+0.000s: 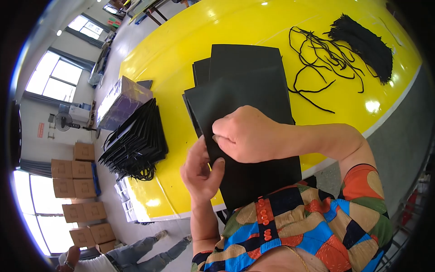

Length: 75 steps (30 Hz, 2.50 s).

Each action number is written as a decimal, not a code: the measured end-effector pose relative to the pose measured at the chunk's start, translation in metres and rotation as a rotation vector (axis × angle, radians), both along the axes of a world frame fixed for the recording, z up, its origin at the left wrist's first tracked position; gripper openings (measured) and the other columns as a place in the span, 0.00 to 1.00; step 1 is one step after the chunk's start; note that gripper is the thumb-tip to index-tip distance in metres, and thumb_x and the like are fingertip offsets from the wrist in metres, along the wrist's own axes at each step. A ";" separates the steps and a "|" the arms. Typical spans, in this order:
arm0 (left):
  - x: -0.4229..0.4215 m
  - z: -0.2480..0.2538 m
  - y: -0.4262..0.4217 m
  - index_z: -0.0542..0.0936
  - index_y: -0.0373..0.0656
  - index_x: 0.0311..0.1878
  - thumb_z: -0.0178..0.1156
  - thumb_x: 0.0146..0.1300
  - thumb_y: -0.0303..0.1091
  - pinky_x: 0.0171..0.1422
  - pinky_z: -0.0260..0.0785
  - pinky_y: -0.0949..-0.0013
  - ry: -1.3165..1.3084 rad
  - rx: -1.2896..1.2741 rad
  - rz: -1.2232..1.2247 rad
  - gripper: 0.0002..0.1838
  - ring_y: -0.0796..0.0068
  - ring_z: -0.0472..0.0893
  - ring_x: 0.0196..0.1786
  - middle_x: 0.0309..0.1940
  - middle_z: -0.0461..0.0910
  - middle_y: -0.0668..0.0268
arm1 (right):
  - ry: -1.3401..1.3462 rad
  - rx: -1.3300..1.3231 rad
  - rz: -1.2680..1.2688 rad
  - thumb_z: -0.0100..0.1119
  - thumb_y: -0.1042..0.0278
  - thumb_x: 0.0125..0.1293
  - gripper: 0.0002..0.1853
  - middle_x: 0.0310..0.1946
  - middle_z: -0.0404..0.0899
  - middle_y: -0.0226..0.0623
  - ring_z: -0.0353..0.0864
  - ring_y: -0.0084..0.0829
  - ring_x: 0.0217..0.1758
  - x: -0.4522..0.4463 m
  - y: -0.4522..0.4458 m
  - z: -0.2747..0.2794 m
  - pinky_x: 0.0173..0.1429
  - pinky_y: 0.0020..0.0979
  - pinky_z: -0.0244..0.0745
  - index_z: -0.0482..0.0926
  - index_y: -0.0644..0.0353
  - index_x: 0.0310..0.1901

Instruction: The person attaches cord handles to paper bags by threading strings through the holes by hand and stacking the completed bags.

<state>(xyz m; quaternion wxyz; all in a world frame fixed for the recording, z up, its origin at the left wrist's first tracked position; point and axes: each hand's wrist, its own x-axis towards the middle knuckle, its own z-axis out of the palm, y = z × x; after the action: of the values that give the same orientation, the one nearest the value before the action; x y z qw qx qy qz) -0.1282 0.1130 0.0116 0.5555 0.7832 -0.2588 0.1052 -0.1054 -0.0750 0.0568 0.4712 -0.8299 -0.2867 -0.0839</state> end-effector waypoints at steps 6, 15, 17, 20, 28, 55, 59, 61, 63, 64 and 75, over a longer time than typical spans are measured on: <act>-0.004 0.013 0.001 0.70 0.35 0.61 0.57 0.65 0.31 0.38 0.68 0.78 0.335 -0.188 -0.087 0.23 0.80 0.76 0.33 0.33 0.76 0.71 | -0.178 -0.149 0.001 0.56 0.70 0.58 0.10 0.15 0.72 0.43 0.75 0.45 0.19 0.001 -0.002 0.006 0.23 0.38 0.68 0.70 0.61 0.21; 0.011 -0.021 -0.021 0.71 0.36 0.55 0.49 0.69 0.42 0.60 0.72 0.64 1.142 -1.075 -0.283 0.20 0.64 0.78 0.54 0.53 0.76 0.57 | -0.361 -0.309 -0.025 0.58 0.66 0.60 0.12 0.16 0.72 0.36 0.74 0.38 0.18 0.014 0.008 -0.016 0.20 0.34 0.66 0.69 0.59 0.23; 0.015 -0.032 -0.020 0.73 0.36 0.54 0.49 0.69 0.41 0.58 0.73 0.63 1.156 -1.126 -0.258 0.19 0.64 0.79 0.52 0.50 0.78 0.57 | -0.264 -0.233 -0.031 0.60 0.67 0.60 0.12 0.17 0.71 0.36 0.74 0.38 0.18 0.017 0.004 -0.016 0.21 0.32 0.65 0.69 0.59 0.25; 0.018 -0.042 -0.022 0.76 0.36 0.46 0.49 0.70 0.39 0.53 0.74 0.68 1.217 -1.087 -0.093 0.15 0.70 0.81 0.45 0.42 0.80 0.60 | 0.075 0.076 -0.009 0.59 0.70 0.61 0.05 0.20 0.75 0.32 0.75 0.28 0.19 0.023 -0.011 -0.001 0.26 0.30 0.67 0.74 0.60 0.32; -0.009 -0.062 -0.005 0.77 0.37 0.39 0.48 0.72 0.35 0.43 0.72 0.76 0.942 -0.847 0.079 0.12 0.78 0.80 0.37 0.36 0.81 0.65 | 0.444 1.140 0.255 0.55 0.72 0.63 0.09 0.19 0.74 0.29 0.64 0.14 0.14 -0.006 -0.103 0.030 0.19 0.17 0.57 0.76 0.69 0.41; -0.030 0.002 0.007 0.78 0.31 0.47 0.60 0.43 0.19 0.77 0.41 0.47 0.164 0.018 -0.047 0.22 0.77 0.79 0.31 0.26 0.80 0.63 | -0.037 0.094 0.041 0.58 0.67 0.65 0.10 0.15 0.69 0.42 0.73 0.46 0.18 -0.056 -0.008 -0.044 0.23 0.38 0.65 0.71 0.61 0.29; -0.032 0.008 0.002 0.78 0.32 0.48 0.60 0.43 0.19 0.76 0.44 0.46 0.112 0.054 -0.055 0.23 0.76 0.78 0.28 0.25 0.79 0.63 | 0.032 0.055 0.048 0.57 0.67 0.64 0.13 0.14 0.68 0.41 0.72 0.46 0.18 -0.059 -0.010 -0.037 0.23 0.38 0.65 0.69 0.61 0.24; -0.033 0.010 0.000 0.78 0.32 0.48 0.60 0.43 0.19 0.76 0.45 0.46 0.096 0.066 -0.064 0.23 0.75 0.78 0.27 0.26 0.80 0.62 | 0.031 0.036 0.047 0.58 0.69 0.62 0.13 0.13 0.67 0.40 0.72 0.45 0.17 -0.060 -0.010 -0.035 0.21 0.37 0.64 0.68 0.61 0.22; -0.033 0.011 0.001 0.78 0.33 0.47 0.61 0.42 0.19 0.75 0.45 0.45 0.089 0.085 -0.069 0.23 0.74 0.78 0.27 0.27 0.81 0.61 | -0.032 0.051 0.035 0.59 0.73 0.58 0.13 0.12 0.66 0.39 0.70 0.42 0.15 -0.059 -0.008 -0.036 0.19 0.36 0.63 0.67 0.61 0.20; -0.033 0.010 0.001 0.78 0.33 0.47 0.61 0.42 0.19 0.75 0.45 0.44 0.076 0.076 -0.071 0.23 0.74 0.78 0.27 0.27 0.81 0.62 | -0.075 0.021 0.013 0.59 0.73 0.58 0.13 0.12 0.65 0.38 0.70 0.41 0.14 -0.060 -0.008 -0.036 0.19 0.36 0.63 0.67 0.61 0.20; -0.049 0.011 -0.005 0.77 0.30 0.46 0.61 0.41 0.19 0.72 0.52 0.43 -0.204 0.335 0.009 0.23 0.69 0.76 0.20 0.21 0.76 0.63 | -0.253 -0.172 -0.003 0.60 0.71 0.54 0.10 0.13 0.70 0.39 0.74 0.39 0.15 -0.068 -0.002 -0.039 0.18 0.35 0.68 0.69 0.61 0.21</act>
<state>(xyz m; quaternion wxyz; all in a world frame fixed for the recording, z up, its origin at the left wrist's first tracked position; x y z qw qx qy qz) -0.1772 0.1078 0.0221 0.3877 0.8511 -0.3244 0.1420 -0.1733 -0.0771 0.0174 0.3584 -0.8503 -0.3489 -0.1637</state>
